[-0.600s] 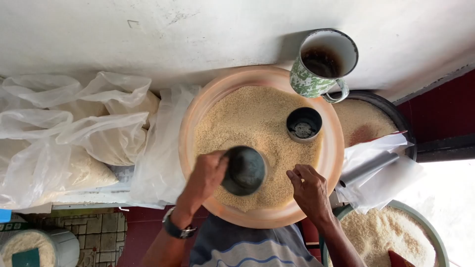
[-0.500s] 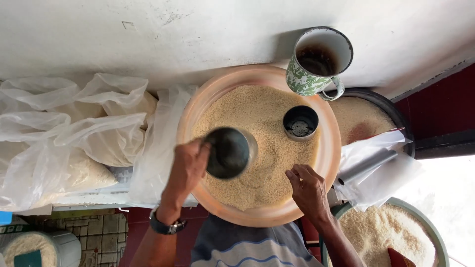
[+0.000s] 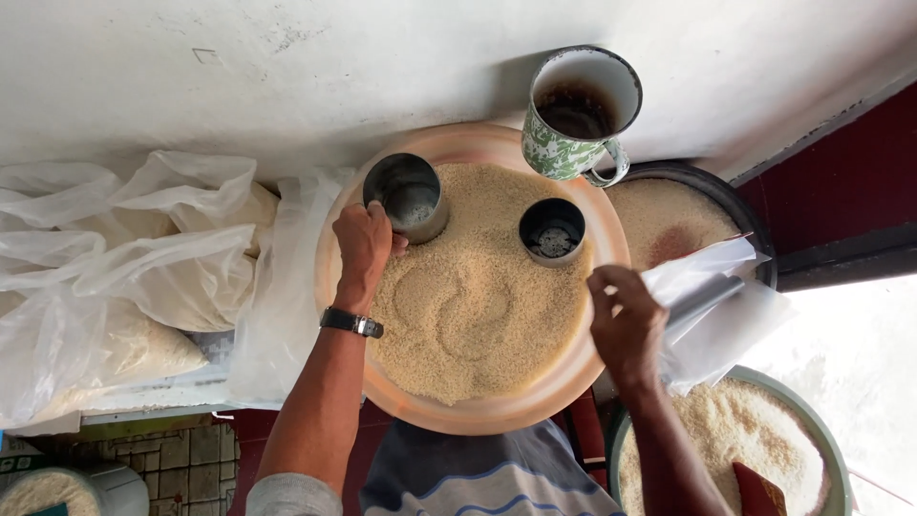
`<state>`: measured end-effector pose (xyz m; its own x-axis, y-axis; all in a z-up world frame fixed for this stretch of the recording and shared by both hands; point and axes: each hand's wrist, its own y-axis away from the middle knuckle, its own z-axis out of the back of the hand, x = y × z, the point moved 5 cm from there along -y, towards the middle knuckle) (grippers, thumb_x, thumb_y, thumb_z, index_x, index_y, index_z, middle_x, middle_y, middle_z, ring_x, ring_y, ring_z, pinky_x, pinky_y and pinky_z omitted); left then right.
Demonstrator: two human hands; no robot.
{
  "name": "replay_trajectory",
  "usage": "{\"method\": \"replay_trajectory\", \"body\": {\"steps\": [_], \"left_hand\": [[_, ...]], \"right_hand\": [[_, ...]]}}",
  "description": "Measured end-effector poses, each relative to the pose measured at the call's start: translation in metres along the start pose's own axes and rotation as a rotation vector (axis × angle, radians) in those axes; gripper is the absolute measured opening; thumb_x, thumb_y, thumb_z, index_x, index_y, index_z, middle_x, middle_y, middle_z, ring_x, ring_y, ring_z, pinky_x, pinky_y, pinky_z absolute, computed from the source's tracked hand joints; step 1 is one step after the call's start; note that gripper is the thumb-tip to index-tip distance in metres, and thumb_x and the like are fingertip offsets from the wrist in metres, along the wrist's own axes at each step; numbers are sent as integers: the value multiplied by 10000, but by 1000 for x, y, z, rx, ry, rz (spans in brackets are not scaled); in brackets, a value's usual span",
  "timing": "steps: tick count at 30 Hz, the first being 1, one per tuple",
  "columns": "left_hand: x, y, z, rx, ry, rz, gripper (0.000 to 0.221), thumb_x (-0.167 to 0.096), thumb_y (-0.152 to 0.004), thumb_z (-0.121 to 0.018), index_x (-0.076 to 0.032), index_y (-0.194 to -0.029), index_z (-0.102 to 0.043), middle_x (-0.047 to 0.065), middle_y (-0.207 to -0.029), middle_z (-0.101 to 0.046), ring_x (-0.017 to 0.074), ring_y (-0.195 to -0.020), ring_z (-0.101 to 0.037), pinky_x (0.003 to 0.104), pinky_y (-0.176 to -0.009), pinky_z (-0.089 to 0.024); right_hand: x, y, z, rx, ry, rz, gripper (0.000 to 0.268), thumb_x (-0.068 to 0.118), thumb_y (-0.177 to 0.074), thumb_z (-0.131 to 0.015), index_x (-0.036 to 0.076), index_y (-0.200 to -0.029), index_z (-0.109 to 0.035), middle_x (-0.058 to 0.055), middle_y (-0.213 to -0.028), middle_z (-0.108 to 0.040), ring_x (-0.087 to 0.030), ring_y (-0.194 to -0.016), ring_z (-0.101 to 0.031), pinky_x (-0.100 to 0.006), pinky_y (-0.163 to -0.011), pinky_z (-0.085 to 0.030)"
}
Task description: Measuring rice with a cup and pouring it into plastic bags for retail or storage.
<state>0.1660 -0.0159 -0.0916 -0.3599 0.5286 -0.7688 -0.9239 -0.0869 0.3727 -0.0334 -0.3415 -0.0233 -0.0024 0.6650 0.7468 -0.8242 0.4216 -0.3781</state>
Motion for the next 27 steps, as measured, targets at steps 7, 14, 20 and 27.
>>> {"method": "replay_trajectory", "body": {"steps": [7, 14, 20, 27], "left_hand": [[9, 46, 13, -180, 79, -201, 554, -409, -1153, -410, -10, -854, -652, 188, -641, -716, 260, -504, -727, 405, -445, -597], [34, 112, 53, -332, 71, -237, 376, -276, -1105, -507, 24, -1182, -720, 190, -887, -768, 272, -626, -749, 428, -541, -622], [20, 154, 72, -404, 213, -309, 356, -239, -1137, -487, 35, -1208, -703, 182, -1042, -787, 207, -664, -732, 307, -525, -607], [-7, 177, 80, -588, 57, -481, 295, -187, -1135, -544, 45, -1236, -697, 230, -1040, -771, 324, -795, -749, 410, -561, -619]], "right_hand": [[-1, -61, -35, 153, 235, -123, 477, 358, -1017, -739, -114, -1085, -722, -285, -956, -705, -440, -837, -731, -559, -727, -595], [-43, -63, -77, 441, 631, -281, 357, 302, -939, -495, 27, -844, -704, -248, -748, -711, -527, -819, -726, -591, -717, -569], [31, 14, -145, 424, 639, 136, 162, 204, -856, -550, 154, -796, -693, -98, -633, -661, -353, -648, -738, -435, -568, -582], [107, 53, -235, 570, 208, 132, 80, 98, -805, -606, 30, -802, -649, -171, -646, -663, -429, -629, -727, -538, -538, -576]]}}
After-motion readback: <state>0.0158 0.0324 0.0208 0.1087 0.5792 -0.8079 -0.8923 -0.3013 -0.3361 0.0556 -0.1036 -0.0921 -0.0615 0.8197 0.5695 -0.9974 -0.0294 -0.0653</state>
